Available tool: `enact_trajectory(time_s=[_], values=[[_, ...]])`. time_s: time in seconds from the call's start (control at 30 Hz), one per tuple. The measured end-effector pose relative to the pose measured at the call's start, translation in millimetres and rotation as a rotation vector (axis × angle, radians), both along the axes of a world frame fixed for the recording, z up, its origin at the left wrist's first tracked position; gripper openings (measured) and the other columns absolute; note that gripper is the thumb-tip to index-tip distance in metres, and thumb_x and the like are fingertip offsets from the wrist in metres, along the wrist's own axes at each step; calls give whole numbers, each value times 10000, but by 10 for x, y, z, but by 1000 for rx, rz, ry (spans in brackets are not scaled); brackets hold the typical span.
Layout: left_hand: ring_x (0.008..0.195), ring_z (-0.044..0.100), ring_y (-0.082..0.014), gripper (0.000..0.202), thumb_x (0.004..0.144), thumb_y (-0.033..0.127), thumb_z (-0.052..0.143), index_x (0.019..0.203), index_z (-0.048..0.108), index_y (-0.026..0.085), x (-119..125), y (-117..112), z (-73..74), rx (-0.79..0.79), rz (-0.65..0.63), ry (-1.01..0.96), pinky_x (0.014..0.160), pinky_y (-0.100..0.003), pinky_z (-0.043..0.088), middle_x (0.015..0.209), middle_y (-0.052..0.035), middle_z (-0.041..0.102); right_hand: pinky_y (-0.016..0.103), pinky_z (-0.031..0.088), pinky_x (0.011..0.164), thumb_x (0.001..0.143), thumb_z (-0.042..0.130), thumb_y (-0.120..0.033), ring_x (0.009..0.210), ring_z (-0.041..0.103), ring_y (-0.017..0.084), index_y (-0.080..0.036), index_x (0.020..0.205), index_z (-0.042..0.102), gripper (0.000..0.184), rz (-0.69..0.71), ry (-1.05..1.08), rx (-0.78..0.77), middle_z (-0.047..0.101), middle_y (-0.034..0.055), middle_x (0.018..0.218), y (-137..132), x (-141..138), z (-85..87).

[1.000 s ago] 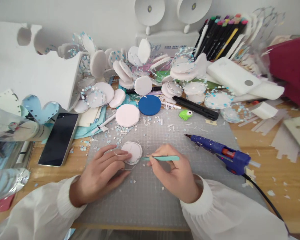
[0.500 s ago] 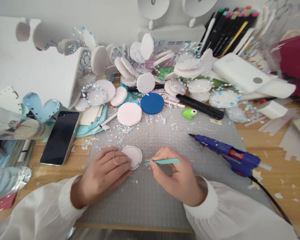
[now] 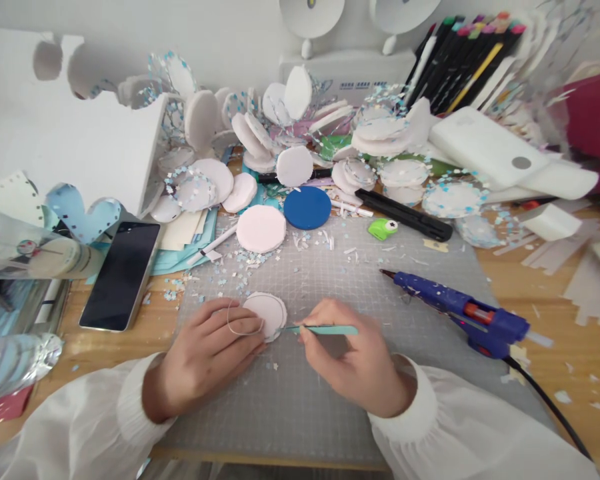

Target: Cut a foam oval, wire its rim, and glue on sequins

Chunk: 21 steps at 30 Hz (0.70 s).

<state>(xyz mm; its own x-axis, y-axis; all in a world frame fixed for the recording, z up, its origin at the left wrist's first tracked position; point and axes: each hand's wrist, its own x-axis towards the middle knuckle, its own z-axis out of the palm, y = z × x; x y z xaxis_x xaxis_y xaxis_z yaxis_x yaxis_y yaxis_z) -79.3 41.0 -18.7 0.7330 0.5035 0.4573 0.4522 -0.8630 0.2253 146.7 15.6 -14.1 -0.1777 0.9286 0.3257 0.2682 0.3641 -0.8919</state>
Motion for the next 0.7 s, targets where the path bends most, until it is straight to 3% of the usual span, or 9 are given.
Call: enact_trajectory(time_s=[0.27,0.7], values=[[897,634,-156,61,828,123,652,877,639,155,10,5,19,-6,-10,-18,928,-359,437,934,-10,723,247,522,541,792,564,-22,636,628,135,-210,954,634,257,18,-83,137,665,29,737,-3,-38,80],[964,623,-171,109,872,91,562,940,632,138,-18,5,17,-44,-15,26,977,-363,409,1001,-41,710,271,542,660,767,589,6,748,652,147,-191,1011,606,314,2,-97,212,679,67,858,-28,4,16]])
